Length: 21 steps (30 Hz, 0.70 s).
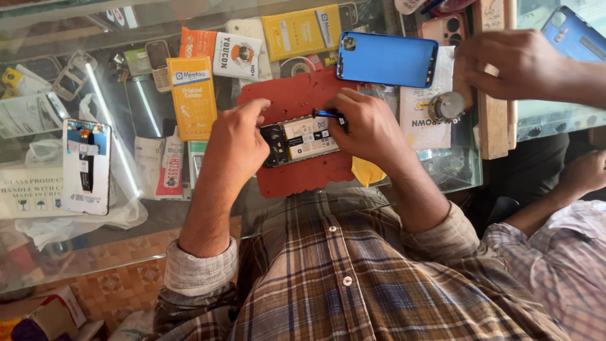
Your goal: The person repairs a disassembled smartphone on a red mat, using a screwdriver to work on its internal components and handling a round speaker-like part. They then pick up a black phone back cover, turn it over, and handle it while small rubber rings sit on the mat.
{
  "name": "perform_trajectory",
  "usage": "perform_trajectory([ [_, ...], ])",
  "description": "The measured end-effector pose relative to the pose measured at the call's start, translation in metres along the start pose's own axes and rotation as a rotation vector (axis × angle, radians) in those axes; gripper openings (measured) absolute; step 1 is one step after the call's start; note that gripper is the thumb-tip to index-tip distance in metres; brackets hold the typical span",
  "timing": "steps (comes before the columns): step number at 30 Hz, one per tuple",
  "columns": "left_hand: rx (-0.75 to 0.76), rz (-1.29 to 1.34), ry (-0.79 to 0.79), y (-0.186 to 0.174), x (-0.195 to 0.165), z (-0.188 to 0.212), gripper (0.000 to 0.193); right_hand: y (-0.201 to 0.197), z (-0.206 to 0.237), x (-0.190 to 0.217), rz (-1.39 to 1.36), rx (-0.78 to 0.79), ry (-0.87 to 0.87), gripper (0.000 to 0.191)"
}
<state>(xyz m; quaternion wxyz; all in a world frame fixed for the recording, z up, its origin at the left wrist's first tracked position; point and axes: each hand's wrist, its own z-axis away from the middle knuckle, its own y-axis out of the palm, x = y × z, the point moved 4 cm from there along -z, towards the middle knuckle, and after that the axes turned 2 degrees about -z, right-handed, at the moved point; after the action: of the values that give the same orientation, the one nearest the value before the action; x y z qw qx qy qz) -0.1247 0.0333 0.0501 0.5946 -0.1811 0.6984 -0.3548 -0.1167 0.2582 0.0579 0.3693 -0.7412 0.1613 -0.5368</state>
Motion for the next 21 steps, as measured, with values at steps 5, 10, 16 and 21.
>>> perform_trajectory([
  [5,-0.144,0.124,-0.017,-0.014,0.018,0.007,0.024,0.0,0.018,0.005,-0.068,-0.084,0.091,0.019],
  [10,-0.204,0.087,0.021,-0.016,0.028,0.011,0.008,0.011,0.034,0.006,0.136,-0.155,0.205,0.028],
  [16,-0.212,0.244,-0.154,-0.01,0.045,0.007,0.017,0.027,0.042,-0.001,0.118,-0.128,0.223,0.036],
  [21,-0.173,0.148,-0.219,-0.004,0.045,0.003,0.031,0.033,0.044,-0.006,0.064,-0.131,0.246,0.036],
])
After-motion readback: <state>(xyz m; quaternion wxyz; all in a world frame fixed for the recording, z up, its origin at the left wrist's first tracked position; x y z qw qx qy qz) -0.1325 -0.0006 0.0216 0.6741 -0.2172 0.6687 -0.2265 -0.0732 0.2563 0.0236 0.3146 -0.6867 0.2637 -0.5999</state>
